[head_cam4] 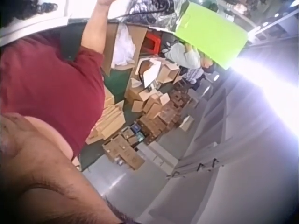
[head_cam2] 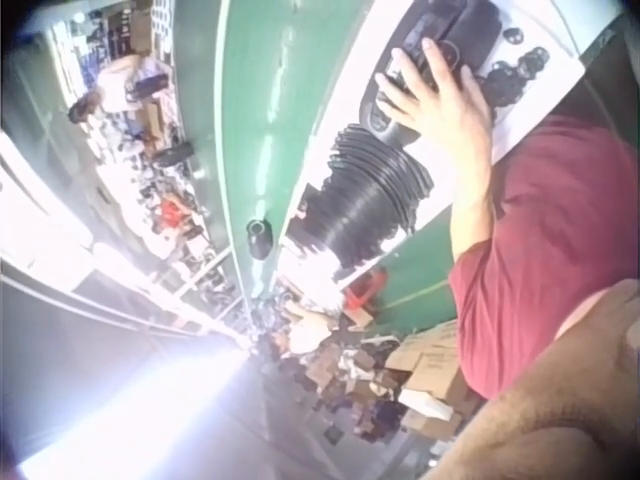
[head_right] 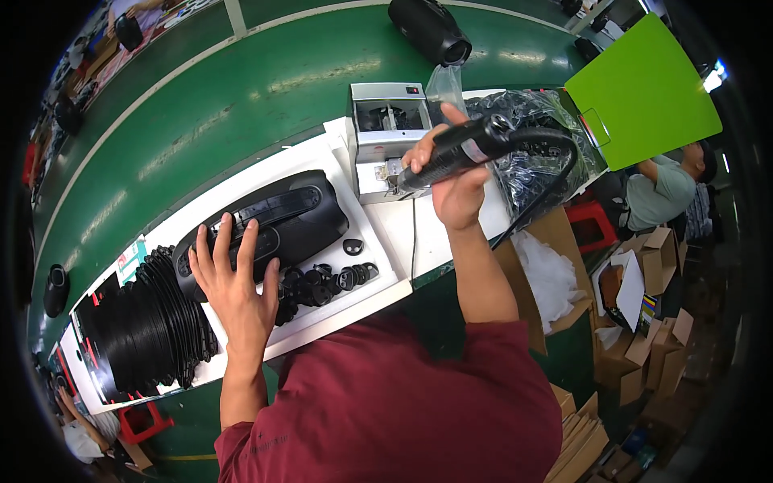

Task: The person assembles electronic components by securing internal components into a speaker casing with fasteners, using an electric screwdriver.

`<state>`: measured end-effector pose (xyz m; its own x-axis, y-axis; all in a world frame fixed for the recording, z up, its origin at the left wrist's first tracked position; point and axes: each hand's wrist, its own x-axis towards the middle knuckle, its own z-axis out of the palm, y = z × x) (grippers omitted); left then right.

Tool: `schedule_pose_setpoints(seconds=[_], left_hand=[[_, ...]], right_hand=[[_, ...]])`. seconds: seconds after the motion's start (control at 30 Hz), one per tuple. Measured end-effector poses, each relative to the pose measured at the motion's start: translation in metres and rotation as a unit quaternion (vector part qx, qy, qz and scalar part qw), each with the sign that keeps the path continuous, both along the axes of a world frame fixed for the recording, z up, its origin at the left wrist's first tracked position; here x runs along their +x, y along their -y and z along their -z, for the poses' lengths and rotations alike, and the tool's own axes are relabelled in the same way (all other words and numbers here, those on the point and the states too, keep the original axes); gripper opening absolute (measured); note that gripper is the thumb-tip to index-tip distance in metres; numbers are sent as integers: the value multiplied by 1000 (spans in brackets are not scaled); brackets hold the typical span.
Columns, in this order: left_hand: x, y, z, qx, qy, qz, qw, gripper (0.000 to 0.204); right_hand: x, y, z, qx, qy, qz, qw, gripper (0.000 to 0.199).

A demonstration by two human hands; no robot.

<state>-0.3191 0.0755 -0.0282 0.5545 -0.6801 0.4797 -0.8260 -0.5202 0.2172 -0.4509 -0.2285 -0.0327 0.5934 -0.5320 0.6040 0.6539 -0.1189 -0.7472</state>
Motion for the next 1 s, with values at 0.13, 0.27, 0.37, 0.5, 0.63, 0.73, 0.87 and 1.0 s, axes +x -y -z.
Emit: schedule_pose_setpoints(seconds=[0.13, 0.27, 0.37, 0.5, 0.63, 0.73, 0.87, 1.0], left_hand=[[0, -1, 0, 1, 0, 0, 1000, 67], [0, -2, 1, -3, -3, 0, 1000, 67], [2, -2, 0, -10, -3, -1, 1000, 66], [2, -4, 2, -10, -6, -6, 1000, 66], [4, -4, 3, -27, -13, 5, 1000, 60], [3, -4, 2, -36, -20, 12, 999, 60], [3, -4, 4, -40, -20, 9, 999, 61], [4, -6, 4, -41, -23, 8, 999, 63]], right_hand=[[8, 2, 6, 34, -50, 9, 998, 103], [15, 9, 17, 36, -66, -12, 997, 93], [21, 9, 12, 51, -64, -31, 996, 91], [14, -9, -10, 72, -82, -49, 993, 99], [26, -34, -50, 78, -5, -106, 991, 106], [43, -45, -66, 55, 34, -155, 986, 108], [69, -56, -73, 48, 37, -192, 980, 112], [84, -61, -69, 28, -1, -181, 983, 113]])
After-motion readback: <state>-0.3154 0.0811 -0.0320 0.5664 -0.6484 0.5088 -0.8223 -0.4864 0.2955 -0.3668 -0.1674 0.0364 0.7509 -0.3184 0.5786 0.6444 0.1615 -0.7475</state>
